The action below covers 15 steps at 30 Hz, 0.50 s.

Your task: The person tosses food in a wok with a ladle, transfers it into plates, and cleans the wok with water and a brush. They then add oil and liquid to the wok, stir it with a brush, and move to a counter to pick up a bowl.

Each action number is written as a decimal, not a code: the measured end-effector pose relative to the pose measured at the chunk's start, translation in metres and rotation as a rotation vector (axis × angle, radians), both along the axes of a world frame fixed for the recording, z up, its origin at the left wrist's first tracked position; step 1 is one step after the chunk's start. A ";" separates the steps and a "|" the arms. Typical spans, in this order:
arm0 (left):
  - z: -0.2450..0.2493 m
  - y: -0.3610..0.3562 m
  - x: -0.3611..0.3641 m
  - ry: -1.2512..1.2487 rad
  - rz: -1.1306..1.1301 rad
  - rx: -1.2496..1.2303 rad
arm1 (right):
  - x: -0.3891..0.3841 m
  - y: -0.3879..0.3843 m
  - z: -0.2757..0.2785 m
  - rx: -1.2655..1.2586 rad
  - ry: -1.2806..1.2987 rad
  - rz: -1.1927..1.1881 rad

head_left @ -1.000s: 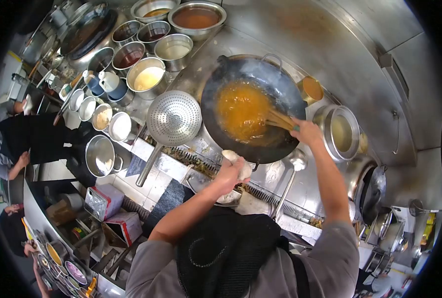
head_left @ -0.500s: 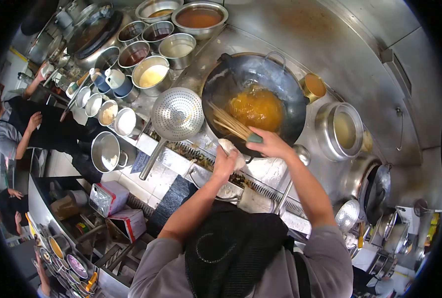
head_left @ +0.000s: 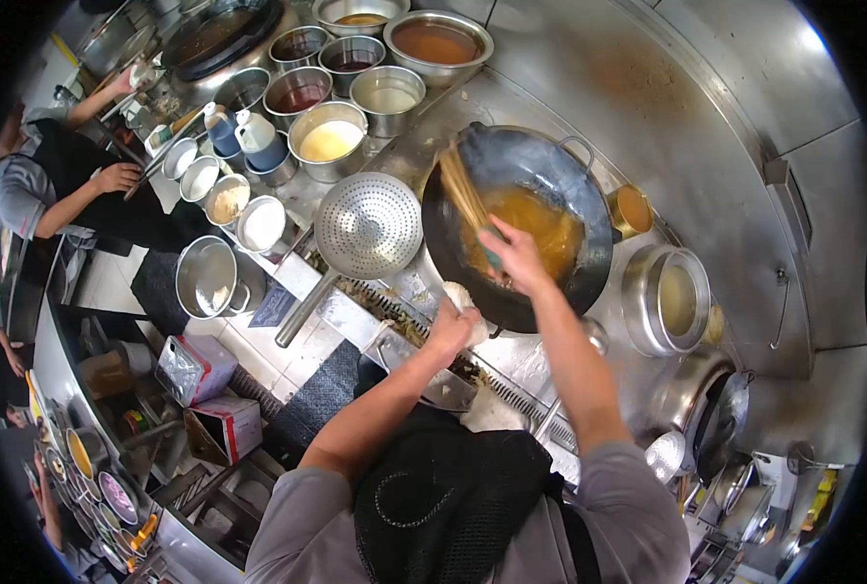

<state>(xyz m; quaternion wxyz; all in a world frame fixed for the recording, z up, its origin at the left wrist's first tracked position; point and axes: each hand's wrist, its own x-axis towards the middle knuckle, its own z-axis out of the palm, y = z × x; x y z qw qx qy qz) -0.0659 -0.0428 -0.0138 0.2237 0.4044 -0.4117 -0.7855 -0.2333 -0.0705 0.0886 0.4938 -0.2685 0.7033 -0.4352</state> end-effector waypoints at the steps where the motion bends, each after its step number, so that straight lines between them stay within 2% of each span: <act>1: -0.005 0.001 0.000 -0.064 0.005 -0.026 | 0.014 -0.009 -0.002 -0.013 -0.005 -0.120; 2: -0.007 0.004 0.001 -0.129 0.000 -0.051 | 0.028 -0.007 -0.001 -0.049 0.037 -0.153; 5: -0.007 0.004 0.000 -0.087 0.030 -0.030 | 0.022 0.034 0.012 0.085 0.027 0.042; 6: -0.001 0.002 0.001 -0.081 0.003 -0.024 | 0.013 0.058 0.026 0.179 0.180 0.199; 8: 0.022 -0.003 0.013 0.142 -0.031 0.161 | -0.012 0.112 0.058 0.325 0.497 0.479; 9: 0.025 -0.007 0.018 0.137 -0.056 0.217 | -0.027 0.136 0.074 0.446 0.630 0.562; 11: 0.022 -0.008 0.020 0.155 -0.081 0.208 | -0.089 0.179 0.055 0.462 0.930 0.583; 13: 0.018 -0.008 0.018 0.149 -0.072 0.160 | -0.105 0.149 0.061 0.636 1.116 0.479; 15: 0.019 -0.009 0.018 0.168 -0.067 0.188 | -0.109 0.102 0.046 0.557 1.130 0.335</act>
